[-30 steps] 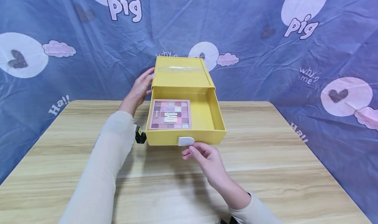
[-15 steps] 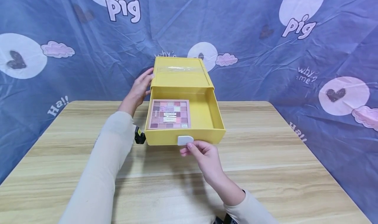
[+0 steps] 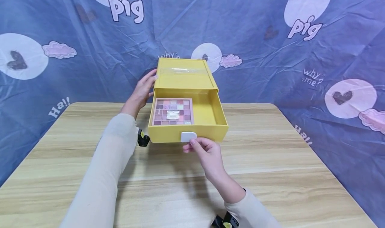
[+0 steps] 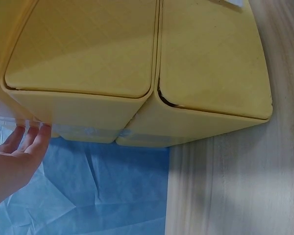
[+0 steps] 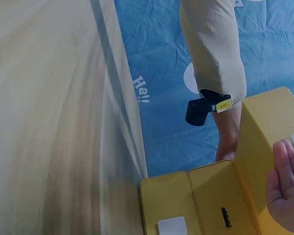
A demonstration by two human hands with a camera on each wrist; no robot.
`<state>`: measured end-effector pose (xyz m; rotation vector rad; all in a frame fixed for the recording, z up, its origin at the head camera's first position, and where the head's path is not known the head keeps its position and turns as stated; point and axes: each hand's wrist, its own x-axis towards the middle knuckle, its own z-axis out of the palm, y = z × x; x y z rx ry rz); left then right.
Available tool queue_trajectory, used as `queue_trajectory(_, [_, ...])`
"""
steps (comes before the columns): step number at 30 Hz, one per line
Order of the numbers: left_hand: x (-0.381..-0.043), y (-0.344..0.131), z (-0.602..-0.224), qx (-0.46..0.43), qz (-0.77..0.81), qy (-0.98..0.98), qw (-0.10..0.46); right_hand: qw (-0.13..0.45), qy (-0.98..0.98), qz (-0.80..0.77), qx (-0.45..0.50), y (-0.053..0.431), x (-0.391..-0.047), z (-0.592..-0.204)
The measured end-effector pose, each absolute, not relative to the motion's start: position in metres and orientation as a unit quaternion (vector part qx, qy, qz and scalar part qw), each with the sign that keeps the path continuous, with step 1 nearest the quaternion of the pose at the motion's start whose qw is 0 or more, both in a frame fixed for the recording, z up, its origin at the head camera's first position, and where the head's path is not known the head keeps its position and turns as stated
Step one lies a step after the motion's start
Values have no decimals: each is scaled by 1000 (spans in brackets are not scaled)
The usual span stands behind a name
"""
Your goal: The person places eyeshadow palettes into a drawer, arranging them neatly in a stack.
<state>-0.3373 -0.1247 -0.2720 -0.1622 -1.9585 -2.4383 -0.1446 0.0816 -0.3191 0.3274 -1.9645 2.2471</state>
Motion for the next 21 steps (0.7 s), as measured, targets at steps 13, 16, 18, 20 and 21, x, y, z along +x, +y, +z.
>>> queue_trajectory(13, [-338,-123,-271,-48,-776,-629,6,135,-634,738,188,93,-211,-388])
queue_trajectory(16, [-339,-124,-272,-49,-776,-629,6,140,-636,736,184,95,-232,-407])
queue_trajectory(18, [-339,-125,-272,-49,-778,-627,5,142,-637,736,180,93,-236,-404])
queue_trajectory(20, [-339,-125,-272,-49,-779,-625,3,150,-632,738,183,94,-251,-418])
queue_trajectory(21, [-339,-125,-272,-48,-781,-623,2,150,-627,743,180,94,-256,-421])
